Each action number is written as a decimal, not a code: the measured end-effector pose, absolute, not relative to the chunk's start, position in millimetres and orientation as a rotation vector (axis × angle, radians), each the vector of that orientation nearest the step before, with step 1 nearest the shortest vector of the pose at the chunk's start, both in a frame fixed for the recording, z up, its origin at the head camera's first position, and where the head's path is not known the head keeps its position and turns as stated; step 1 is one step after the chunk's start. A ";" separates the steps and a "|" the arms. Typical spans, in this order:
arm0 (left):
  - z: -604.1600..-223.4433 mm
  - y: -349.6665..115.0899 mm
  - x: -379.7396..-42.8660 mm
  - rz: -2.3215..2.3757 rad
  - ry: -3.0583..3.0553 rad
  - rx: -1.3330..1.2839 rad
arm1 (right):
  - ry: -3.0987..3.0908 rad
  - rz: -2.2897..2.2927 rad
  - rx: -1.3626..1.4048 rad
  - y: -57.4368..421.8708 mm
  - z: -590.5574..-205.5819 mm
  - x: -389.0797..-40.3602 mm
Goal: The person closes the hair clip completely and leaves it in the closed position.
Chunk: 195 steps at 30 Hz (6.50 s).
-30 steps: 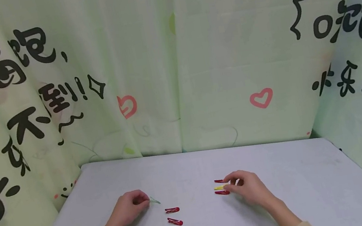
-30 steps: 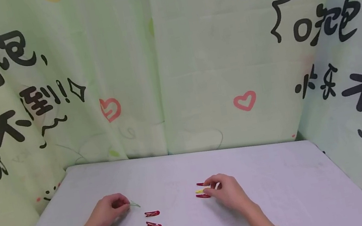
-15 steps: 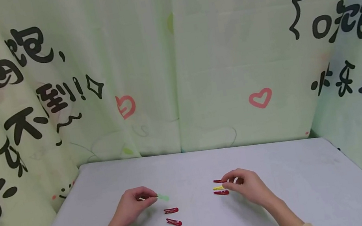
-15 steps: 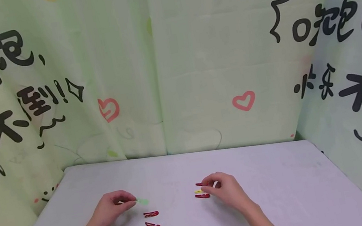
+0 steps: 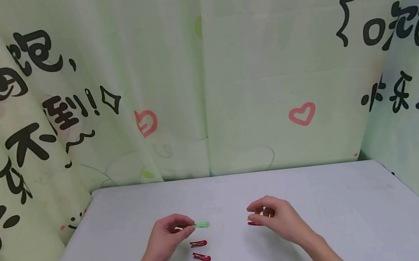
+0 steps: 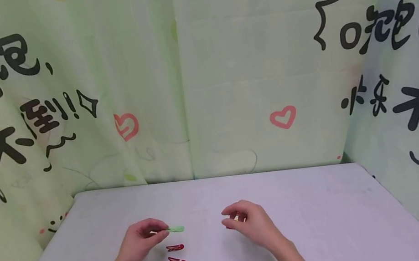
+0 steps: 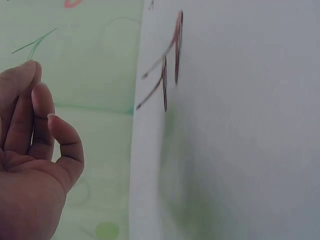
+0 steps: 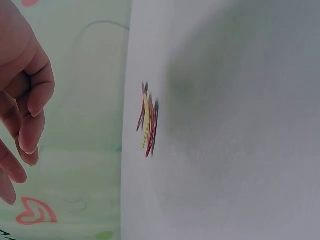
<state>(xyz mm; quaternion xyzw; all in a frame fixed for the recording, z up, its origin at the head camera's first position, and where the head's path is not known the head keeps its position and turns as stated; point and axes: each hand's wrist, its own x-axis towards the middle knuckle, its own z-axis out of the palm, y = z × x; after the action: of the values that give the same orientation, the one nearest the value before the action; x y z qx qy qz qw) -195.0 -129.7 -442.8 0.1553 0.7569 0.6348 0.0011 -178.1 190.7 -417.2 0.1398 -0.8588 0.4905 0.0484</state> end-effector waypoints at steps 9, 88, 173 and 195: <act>-439.5 -107.3 -185.5 2.115 2.197 0.487 | -2.538 1.496 0.577 171.0 -417.2 -168.6; -439.8 -51.3 -164.1 2.156 2.349 0.337 | -2.064 1.086 0.851 139.2 -437.4 -162.1; -471.0 -136.2 -198.9 1.309 2.766 0.599 | -2.801 1.054 0.190 204.4 -477.3 -189.4; -469.1 -134.1 -199.6 1.231 2.854 0.588 | -2.588 1.167 0.244 204.8 -481.9 -186.3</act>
<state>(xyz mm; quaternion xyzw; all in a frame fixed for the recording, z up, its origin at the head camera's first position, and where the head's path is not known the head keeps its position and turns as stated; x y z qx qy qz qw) -199.6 -134.1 -469.1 0.1858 0.9022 0.3892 -0.0108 -186.3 204.8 -481.9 0.0847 -0.8985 0.4053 0.1455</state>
